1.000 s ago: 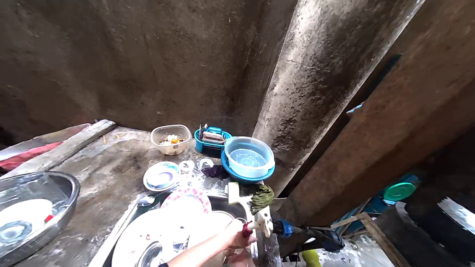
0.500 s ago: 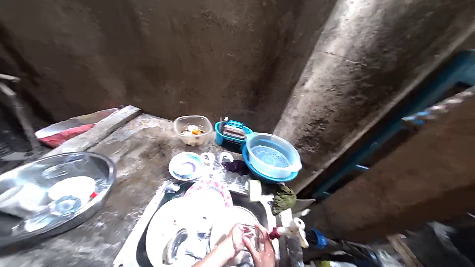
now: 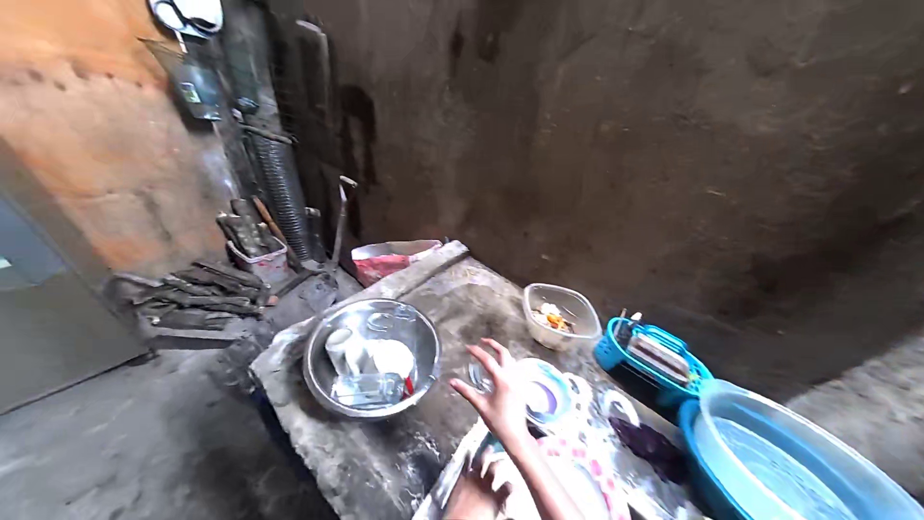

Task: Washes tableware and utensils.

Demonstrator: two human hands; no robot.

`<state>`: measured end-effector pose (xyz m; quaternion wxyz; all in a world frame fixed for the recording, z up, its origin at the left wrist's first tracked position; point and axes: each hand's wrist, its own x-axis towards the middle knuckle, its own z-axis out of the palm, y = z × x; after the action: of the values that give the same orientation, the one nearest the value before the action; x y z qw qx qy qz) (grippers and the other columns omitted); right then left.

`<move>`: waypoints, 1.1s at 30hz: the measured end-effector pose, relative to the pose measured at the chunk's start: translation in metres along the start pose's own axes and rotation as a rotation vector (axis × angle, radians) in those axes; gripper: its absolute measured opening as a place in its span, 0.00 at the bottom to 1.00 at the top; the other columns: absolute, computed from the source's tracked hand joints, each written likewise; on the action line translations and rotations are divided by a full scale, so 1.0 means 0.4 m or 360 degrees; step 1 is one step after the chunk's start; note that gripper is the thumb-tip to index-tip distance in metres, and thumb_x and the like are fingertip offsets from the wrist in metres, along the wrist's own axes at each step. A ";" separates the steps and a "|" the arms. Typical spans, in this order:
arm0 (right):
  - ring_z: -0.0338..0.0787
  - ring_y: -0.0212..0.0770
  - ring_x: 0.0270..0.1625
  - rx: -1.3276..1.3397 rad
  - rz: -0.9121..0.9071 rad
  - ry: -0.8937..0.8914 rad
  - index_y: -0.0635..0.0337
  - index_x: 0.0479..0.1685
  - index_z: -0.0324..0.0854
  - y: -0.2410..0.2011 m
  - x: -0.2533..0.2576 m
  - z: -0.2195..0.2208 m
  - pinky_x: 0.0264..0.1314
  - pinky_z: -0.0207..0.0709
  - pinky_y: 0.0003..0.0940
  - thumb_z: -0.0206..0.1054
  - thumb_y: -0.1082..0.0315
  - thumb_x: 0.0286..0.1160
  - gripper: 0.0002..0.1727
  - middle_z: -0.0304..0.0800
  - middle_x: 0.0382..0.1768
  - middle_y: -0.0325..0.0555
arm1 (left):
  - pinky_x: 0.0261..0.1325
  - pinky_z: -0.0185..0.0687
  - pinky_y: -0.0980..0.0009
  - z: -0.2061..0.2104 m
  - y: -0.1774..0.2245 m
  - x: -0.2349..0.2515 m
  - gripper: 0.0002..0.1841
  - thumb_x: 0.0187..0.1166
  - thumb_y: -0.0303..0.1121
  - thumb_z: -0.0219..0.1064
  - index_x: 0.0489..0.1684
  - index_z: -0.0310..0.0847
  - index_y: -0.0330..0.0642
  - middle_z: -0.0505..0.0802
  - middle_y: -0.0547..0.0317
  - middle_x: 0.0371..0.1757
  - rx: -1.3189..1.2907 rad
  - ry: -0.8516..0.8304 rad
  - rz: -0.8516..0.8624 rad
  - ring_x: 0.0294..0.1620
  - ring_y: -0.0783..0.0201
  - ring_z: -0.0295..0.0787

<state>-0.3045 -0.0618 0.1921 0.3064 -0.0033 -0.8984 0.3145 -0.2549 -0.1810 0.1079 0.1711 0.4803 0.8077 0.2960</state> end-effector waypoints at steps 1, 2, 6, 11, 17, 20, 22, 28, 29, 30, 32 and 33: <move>0.84 0.69 0.68 0.0003 0.0044 -0.0189 0.52 0.67 0.88 -0.035 0.066 0.042 0.59 0.81 0.63 0.82 0.51 0.61 0.31 0.79 0.76 0.62 | 0.84 0.52 0.30 -0.044 -0.033 -0.010 0.21 0.77 0.39 0.71 0.65 0.88 0.37 0.82 0.32 0.77 0.0097 0.0239 -0.0015 0.84 0.29 0.67; 0.82 0.67 0.71 -0.0022 0.0074 -0.0365 0.48 0.71 0.86 -0.066 0.128 0.086 0.60 0.80 0.62 0.81 0.51 0.63 0.32 0.77 0.79 0.60 | 0.82 0.59 0.31 -0.091 -0.073 -0.011 0.19 0.75 0.37 0.72 0.62 0.91 0.40 0.85 0.34 0.73 0.0244 0.0415 -0.0076 0.81 0.30 0.72; 0.78 0.63 0.75 -0.0079 0.0121 -0.0788 0.43 0.79 0.78 -0.123 0.307 0.277 0.66 0.77 0.60 0.78 0.49 0.69 0.34 0.70 0.83 0.57 | 0.90 0.36 0.30 -0.268 -0.251 0.010 0.20 0.82 0.41 0.67 0.68 0.88 0.43 0.83 0.34 0.76 0.0562 0.0365 -0.0537 0.86 0.28 0.64; 0.74 0.63 0.79 -0.0004 0.0315 -0.0933 0.41 0.82 0.74 -0.106 0.392 0.436 0.72 0.74 0.61 0.77 0.47 0.70 0.37 0.69 0.84 0.57 | 0.76 0.71 0.40 -0.390 -0.323 -0.011 0.22 0.80 0.45 0.70 0.66 0.87 0.42 0.81 0.39 0.78 0.0440 0.0313 -0.0674 0.82 0.36 0.71; 0.77 0.60 0.77 0.0058 0.0393 -0.0970 0.37 0.81 0.76 -0.071 0.405 0.390 0.72 0.72 0.63 0.77 0.44 0.68 0.37 0.76 0.78 0.58 | 0.65 0.80 0.38 -0.501 -0.440 -0.069 0.22 0.81 0.44 0.70 0.67 0.84 0.39 0.85 0.40 0.73 0.0339 0.0720 -0.0922 0.72 0.35 0.81; 0.79 0.58 0.76 -0.0064 0.0387 -0.1019 0.36 0.80 0.77 -0.065 0.398 0.310 0.70 0.73 0.63 0.76 0.43 0.67 0.36 0.78 0.76 0.56 | 0.73 0.72 0.38 -0.507 -0.488 -0.076 0.18 0.81 0.39 0.71 0.64 0.87 0.42 0.86 0.43 0.73 0.0450 0.0819 -0.0855 0.77 0.36 0.77; 0.77 0.60 0.76 -0.0254 0.0335 -0.0986 0.36 0.79 0.79 -0.053 0.384 0.268 0.69 0.73 0.62 0.77 0.45 0.66 0.35 0.78 0.76 0.56 | 0.84 0.54 0.35 -0.497 -0.484 -0.054 0.17 0.77 0.34 0.73 0.63 0.89 0.40 0.84 0.41 0.75 0.0505 0.0779 -0.0705 0.84 0.34 0.69; 0.74 0.65 0.77 -0.0561 0.0169 -0.1029 0.37 0.78 0.80 0.002 0.328 0.241 0.67 0.75 0.60 0.79 0.53 0.65 0.34 0.72 0.81 0.57 | 0.92 0.35 0.38 -0.444 -0.390 0.120 0.53 0.65 0.46 0.83 0.90 0.56 0.34 0.59 0.31 0.91 0.0606 -0.0199 -0.0616 0.93 0.32 0.44; 0.74 0.66 0.76 -0.0554 0.0123 -0.1036 0.38 0.77 0.81 0.010 0.316 0.243 0.67 0.75 0.61 0.79 0.54 0.65 0.34 0.72 0.81 0.58 | 0.90 0.42 0.37 -0.430 -0.393 0.142 0.54 0.64 0.46 0.83 0.91 0.54 0.34 0.58 0.29 0.91 0.0627 -0.0275 -0.0649 0.92 0.29 0.46; 0.74 0.67 0.76 -0.0547 0.0075 -0.1046 0.39 0.77 0.81 0.018 0.303 0.246 0.67 0.74 0.61 0.78 0.53 0.66 0.33 0.72 0.81 0.59 | 0.84 0.54 0.36 -0.421 -0.400 0.154 0.52 0.64 0.45 0.83 0.89 0.57 0.32 0.61 0.28 0.89 0.0638 -0.0306 -0.0669 0.89 0.28 0.53; 0.74 0.69 0.75 -0.0513 -0.0032 -0.1052 0.42 0.75 0.83 0.032 0.281 0.253 0.69 0.73 0.61 0.77 0.55 0.68 0.31 0.72 0.81 0.61 | 0.75 0.70 0.37 -0.434 -0.409 0.156 0.46 0.63 0.44 0.83 0.80 0.67 0.26 0.68 0.26 0.84 0.0644 -0.0380 -0.0666 0.83 0.27 0.63; 0.74 0.69 0.76 -0.0502 -0.0092 -0.1058 0.43 0.75 0.83 0.038 0.274 0.259 0.71 0.72 0.62 0.78 0.58 0.67 0.30 0.73 0.81 0.61 | 0.73 0.72 0.37 -0.451 -0.413 0.150 0.44 0.63 0.44 0.83 0.77 0.70 0.25 0.69 0.26 0.83 0.0650 -0.0436 -0.0634 0.83 0.27 0.64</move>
<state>-0.4537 -0.0860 0.1799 0.0023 0.0774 -0.9861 0.1474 -0.4962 -0.2451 0.1402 0.2329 0.3726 0.8981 0.0208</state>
